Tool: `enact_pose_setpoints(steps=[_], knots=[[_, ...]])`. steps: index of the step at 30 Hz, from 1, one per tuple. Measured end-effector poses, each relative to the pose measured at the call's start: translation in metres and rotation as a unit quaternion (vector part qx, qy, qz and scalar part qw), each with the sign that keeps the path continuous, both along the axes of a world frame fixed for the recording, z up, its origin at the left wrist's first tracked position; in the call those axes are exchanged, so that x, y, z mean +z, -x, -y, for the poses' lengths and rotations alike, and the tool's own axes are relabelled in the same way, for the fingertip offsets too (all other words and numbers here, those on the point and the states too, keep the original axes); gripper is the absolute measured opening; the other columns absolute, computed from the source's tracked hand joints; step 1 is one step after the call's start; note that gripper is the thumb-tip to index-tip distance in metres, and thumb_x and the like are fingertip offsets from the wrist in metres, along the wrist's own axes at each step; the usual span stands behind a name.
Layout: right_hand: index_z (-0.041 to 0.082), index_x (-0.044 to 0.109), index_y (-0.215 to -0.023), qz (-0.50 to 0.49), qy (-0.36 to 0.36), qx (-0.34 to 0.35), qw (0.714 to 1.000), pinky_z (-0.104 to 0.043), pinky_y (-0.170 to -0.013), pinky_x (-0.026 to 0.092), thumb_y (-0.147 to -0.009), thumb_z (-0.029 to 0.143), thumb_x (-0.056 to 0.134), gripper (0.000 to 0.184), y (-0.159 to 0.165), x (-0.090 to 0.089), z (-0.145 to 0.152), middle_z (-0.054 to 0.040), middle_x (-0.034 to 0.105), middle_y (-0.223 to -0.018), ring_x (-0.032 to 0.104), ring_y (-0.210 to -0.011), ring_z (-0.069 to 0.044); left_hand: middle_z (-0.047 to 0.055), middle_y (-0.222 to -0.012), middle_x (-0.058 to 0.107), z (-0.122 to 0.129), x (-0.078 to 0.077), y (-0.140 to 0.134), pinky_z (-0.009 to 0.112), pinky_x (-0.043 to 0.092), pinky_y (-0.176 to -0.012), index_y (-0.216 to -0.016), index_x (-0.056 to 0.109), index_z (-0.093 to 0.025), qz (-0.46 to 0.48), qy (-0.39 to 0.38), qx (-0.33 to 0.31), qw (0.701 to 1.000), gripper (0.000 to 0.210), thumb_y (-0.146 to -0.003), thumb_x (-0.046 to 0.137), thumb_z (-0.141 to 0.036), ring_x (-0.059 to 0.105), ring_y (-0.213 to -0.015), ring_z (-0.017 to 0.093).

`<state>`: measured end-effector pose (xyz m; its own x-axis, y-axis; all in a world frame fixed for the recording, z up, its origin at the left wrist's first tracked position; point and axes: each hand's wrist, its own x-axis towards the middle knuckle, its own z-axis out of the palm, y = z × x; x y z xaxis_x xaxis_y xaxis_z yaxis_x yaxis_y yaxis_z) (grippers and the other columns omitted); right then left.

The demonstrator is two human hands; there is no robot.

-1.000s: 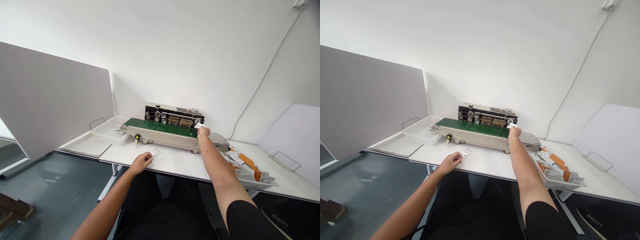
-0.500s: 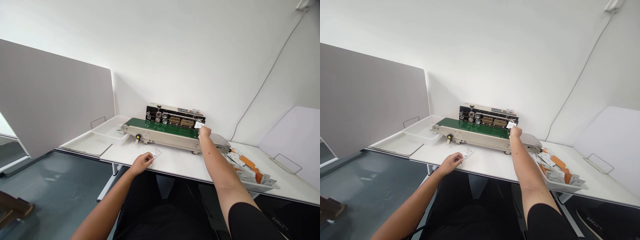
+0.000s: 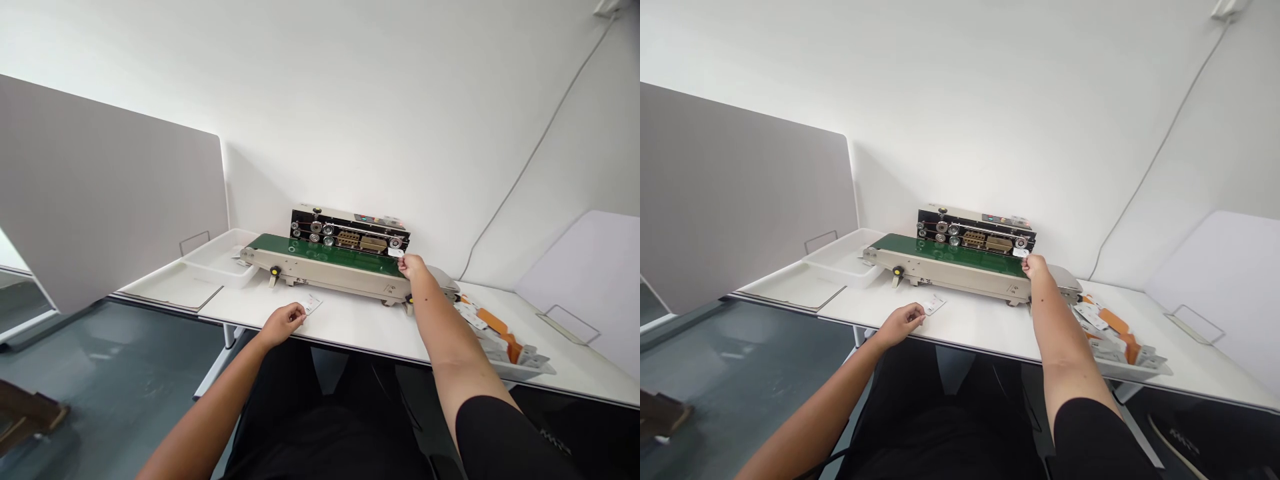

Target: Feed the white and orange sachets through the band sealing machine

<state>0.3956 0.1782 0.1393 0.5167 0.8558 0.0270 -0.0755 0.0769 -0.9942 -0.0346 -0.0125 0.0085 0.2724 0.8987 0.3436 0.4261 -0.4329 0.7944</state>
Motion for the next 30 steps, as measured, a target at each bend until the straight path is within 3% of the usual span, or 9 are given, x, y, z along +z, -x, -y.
enact_pose_setpoints(steps=[3, 5, 8, 11, 13, 16, 20, 25, 30], knots=[[0.013, 0.062, -0.104, 0.009, 0.035, -0.031, 0.999, -0.021, -0.05, 0.046, -0.098, 0.021, 0.057, 0.012, 0.007, 0.003, 0.0, -0.0024, 0.063, -0.081, 0.056, -0.058, -0.01, 0.0, -0.076, 0.07, -0.001, -0.001, 0.0, 0.027, 0.046, -0.068, -0.092, 0.064, -0.021, -0.008, 0.003, 0.002, 1.0, 0.02, -0.089, 0.058, -0.04, 0.062, -0.072, 0.018], [0.014, 0.061, -0.1, 0.025, 0.029, -0.063, 0.997, -0.02, -0.043, 0.037, -0.096, 0.017, 0.053, 0.009, 0.013, 0.004, 0.006, -0.0005, 0.058, -0.071, 0.047, -0.05, -0.01, 0.0, -0.076, 0.07, -0.001, -0.004, 0.001, 0.027, 0.046, -0.069, -0.092, 0.064, -0.021, -0.008, 0.0, 0.004, 1.0, 0.019, -0.089, 0.058, -0.039, 0.062, -0.072, 0.018], [0.018, 0.06, -0.11, 0.075, -0.024, -0.128, 0.989, -0.021, -0.051, 0.043, -0.092, 0.021, 0.057, 0.019, 0.034, -0.001, 0.028, -0.0031, 0.06, -0.082, 0.055, -0.064, -0.014, 0.0, -0.077, 0.07, -0.003, -0.007, 0.002, 0.027, 0.047, -0.069, -0.094, 0.064, -0.021, -0.014, -0.008, 0.005, 1.0, 0.018, -0.091, 0.057, -0.038, 0.063, -0.072, 0.018], [0.021, 0.062, -0.116, 0.235, -0.167, -0.15, 0.946, -0.027, -0.079, 0.052, -0.089, 0.024, 0.056, 0.028, 0.076, -0.025, 0.063, -0.0077, 0.063, -0.102, 0.06, -0.096, -0.02, 0.005, -0.089, 0.073, -0.006, -0.009, 0.002, 0.032, 0.051, -0.079, -0.096, 0.067, -0.022, -0.058, -0.05, 0.041, 0.996, 0.019, -0.091, 0.056, -0.036, 0.066, -0.084, 0.022], [0.022, 0.067, -0.107, 0.346, -0.216, -0.018, 0.913, -0.034, -0.093, 0.049, -0.089, 0.027, 0.053, 0.023, 0.113, -0.054, 0.09, -0.008, 0.064, -0.105, 0.059, -0.103, -0.022, 0.011, -0.113, 0.073, -0.009, -0.01, -0.002, 0.039, 0.048, -0.098, -0.104, 0.069, -0.021, -0.105, -0.098, 0.073, 0.987, 0.022, -0.09, 0.06, -0.036, 0.064, -0.109, 0.028], [0.024, 0.07, -0.11, 0.423, -0.178, 0.25, 0.853, -0.041, -0.098, 0.049, -0.088, 0.028, 0.054, 0.027, 0.167, -0.104, 0.122, -0.0057, 0.068, -0.104, 0.062, -0.102, -0.025, 0.016, -0.147, 0.057, -0.013, -0.012, -0.011, 0.052, 0.029, -0.119, -0.125, 0.066, -0.021, -0.183, -0.124, 0.095, 0.971, 0.048, -0.082, 0.072, -0.04, 0.044, -0.141, 0.037], [0.025, 0.051, -0.147, 0.475, -0.155, 0.368, 0.784, -0.047, -0.118, 0.033, -0.075, 0.024, 0.068, 0.074, 0.201, -0.145, 0.142, -0.0091, 0.05, -0.15, 0.04, -0.141, -0.03, 0.012, -0.149, 0.056, -0.013, -0.015, -0.016, 0.056, 0.024, -0.12, -0.134, 0.063, -0.028, -0.252, -0.106, 0.024, 0.961, 0.058, -0.081, 0.074, -0.05, 0.048, -0.14, 0.037], [0.027, 0.043, -0.154, 0.512, -0.147, 0.463, 0.709, -0.047, -0.123, 0.024, -0.078, 0.038, 0.074, 0.083, 0.197, -0.139, 0.149, -0.0072, 0.04, -0.16, 0.03, -0.15, -0.032, 0.01, -0.132, 0.07, -0.011, -0.007, -0.007, 0.046, 0.041, -0.111, -0.13, 0.067, -0.03, -0.242, -0.165, -0.06, 0.954, 0.054, -0.079, 0.079, -0.046, 0.063, -0.123, 0.032], [0.024, 0.046, -0.153, 0.491, -0.177, 0.5, 0.691, -0.044, -0.115, 0.036, -0.076, 0.048, 0.082, 0.088, 0.19, -0.126, 0.156, -0.0114, 0.053, -0.149, 0.045, -0.139, -0.032, 0.008, -0.114, 0.077, -0.011, -0.005, -0.005, 0.04, 0.051, -0.094, -0.119, 0.074, -0.027, -0.228, -0.225, -0.094, 0.942, 0.037, -0.085, 0.075, -0.042, 0.068, -0.105, 0.029]])
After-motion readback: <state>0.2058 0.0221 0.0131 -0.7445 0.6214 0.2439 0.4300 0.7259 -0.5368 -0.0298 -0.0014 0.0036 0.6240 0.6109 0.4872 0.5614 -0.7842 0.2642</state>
